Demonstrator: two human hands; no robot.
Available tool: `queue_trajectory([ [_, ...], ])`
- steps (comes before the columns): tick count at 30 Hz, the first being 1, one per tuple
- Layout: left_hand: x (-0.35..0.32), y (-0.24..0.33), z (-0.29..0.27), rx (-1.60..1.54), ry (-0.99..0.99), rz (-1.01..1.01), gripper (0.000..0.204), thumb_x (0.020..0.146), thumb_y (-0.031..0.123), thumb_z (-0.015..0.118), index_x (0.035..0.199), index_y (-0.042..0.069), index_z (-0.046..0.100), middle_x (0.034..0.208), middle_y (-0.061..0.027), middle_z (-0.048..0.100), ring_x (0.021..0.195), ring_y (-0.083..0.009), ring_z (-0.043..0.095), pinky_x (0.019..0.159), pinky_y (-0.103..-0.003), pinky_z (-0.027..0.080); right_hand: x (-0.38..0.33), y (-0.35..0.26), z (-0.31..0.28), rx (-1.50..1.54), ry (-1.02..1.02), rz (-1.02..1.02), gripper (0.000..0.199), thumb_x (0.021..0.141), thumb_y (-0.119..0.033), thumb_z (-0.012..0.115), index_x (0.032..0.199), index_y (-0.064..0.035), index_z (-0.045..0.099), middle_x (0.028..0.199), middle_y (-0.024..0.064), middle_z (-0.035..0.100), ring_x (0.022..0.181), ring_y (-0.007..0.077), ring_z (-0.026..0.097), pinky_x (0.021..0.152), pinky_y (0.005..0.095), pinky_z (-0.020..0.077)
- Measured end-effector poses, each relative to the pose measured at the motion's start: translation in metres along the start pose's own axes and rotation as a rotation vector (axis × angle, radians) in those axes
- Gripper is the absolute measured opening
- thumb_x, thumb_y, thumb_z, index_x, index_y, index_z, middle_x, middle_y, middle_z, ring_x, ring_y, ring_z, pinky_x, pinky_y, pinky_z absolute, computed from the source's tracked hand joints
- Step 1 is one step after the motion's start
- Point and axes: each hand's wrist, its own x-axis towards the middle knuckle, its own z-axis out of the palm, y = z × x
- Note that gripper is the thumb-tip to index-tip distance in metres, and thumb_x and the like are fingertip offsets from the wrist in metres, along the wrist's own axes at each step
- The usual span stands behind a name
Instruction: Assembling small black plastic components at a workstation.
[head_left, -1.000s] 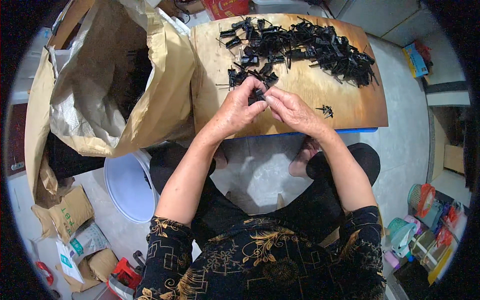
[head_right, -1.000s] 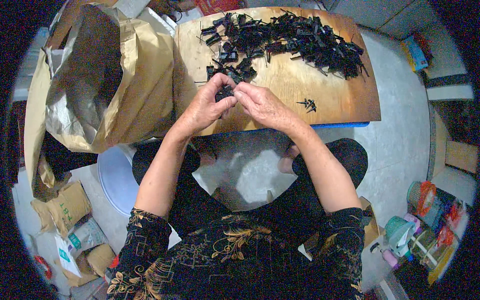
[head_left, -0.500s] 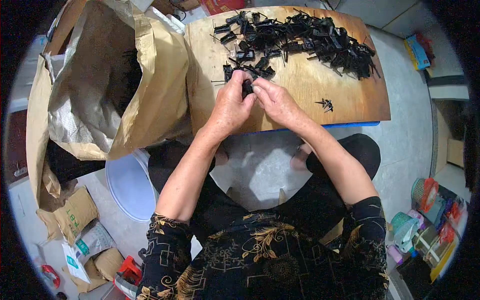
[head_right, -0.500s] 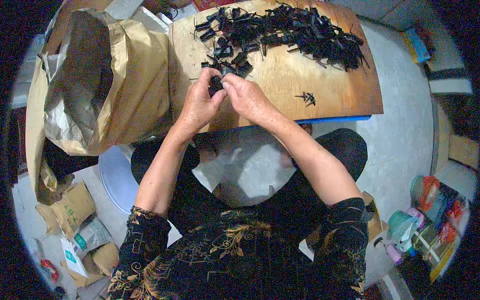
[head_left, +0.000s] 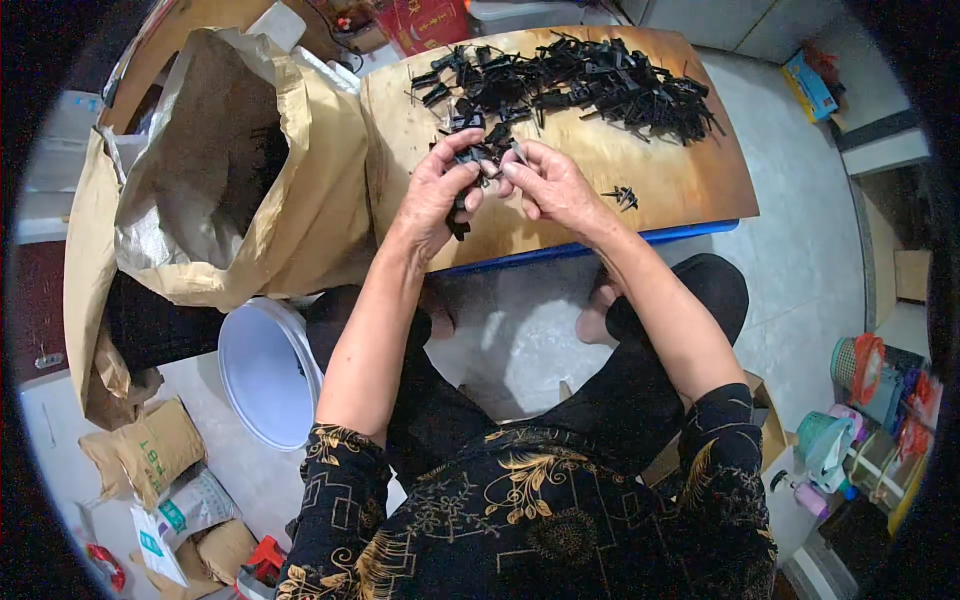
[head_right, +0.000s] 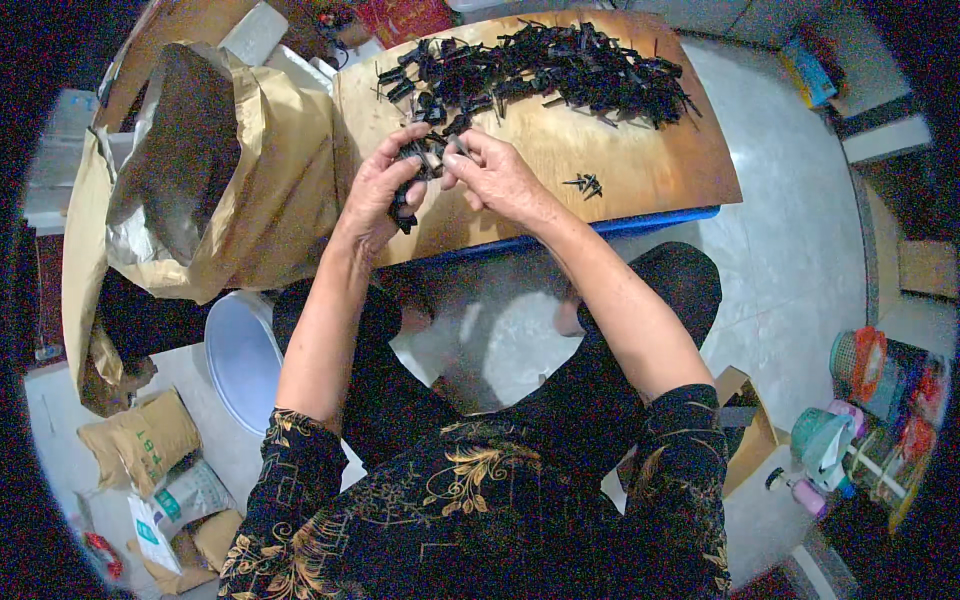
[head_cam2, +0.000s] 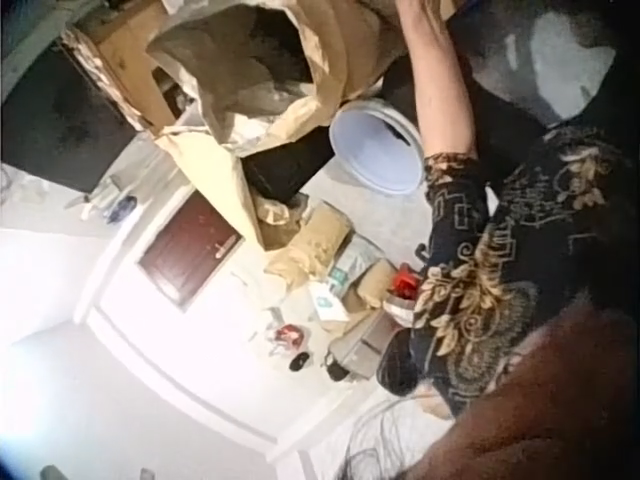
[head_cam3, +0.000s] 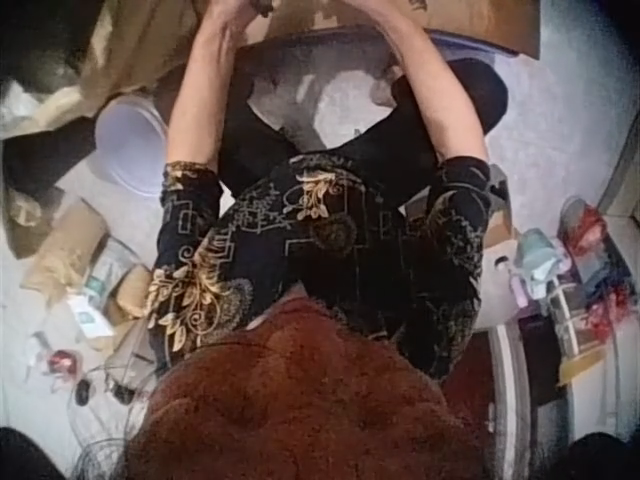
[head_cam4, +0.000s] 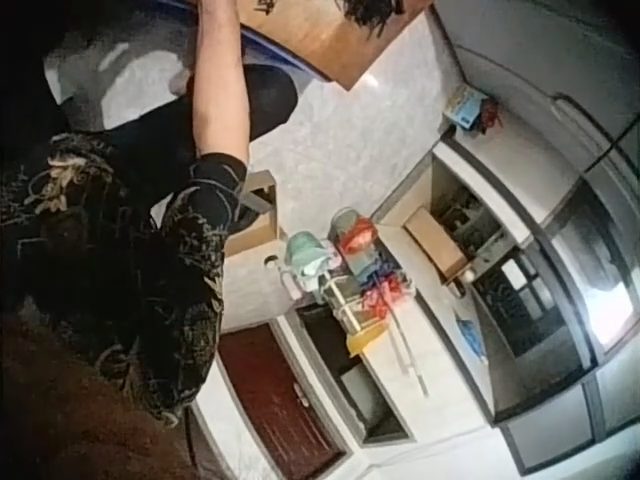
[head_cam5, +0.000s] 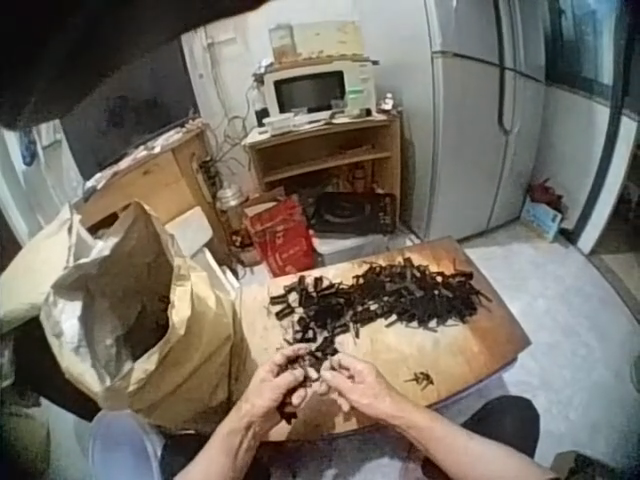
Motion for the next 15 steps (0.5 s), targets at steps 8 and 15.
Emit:
queue_trajectory([
  [8,-0.006,-0.007,-0.001,0.048,0.023,-0.018,0.022,0.084,0.008,0.051,0.105,0.011,0.044,0.077,-0.0032,0.054,0.047,-0.0055,0.044,0.037,-0.017,0.028,-0.003,-0.001,-0.008,0.078,-0.103,0.019,0.022,0.089,-0.024,0.05,0.1,-0.0053,0.052,0.073,0.0009,0.058,0.045,0.0019,0.042,0.039,0.0143,0.0306],
  [15,-0.012,-0.003,0.004,-0.184,-0.369,-0.128,0.014,0.086,0.01,0.05,0.1,0.011,0.047,0.075,-0.0077,0.054,0.044,-0.0063,0.041,0.037,-0.015,0.031,-0.006,-0.007,-0.014,0.284,-0.307,0.132,0.025,0.085,-0.025,0.058,0.101,-0.0075,0.053,0.069,-0.0017,0.057,0.047,-0.0002,0.04,0.039,0.0145,0.027],
])
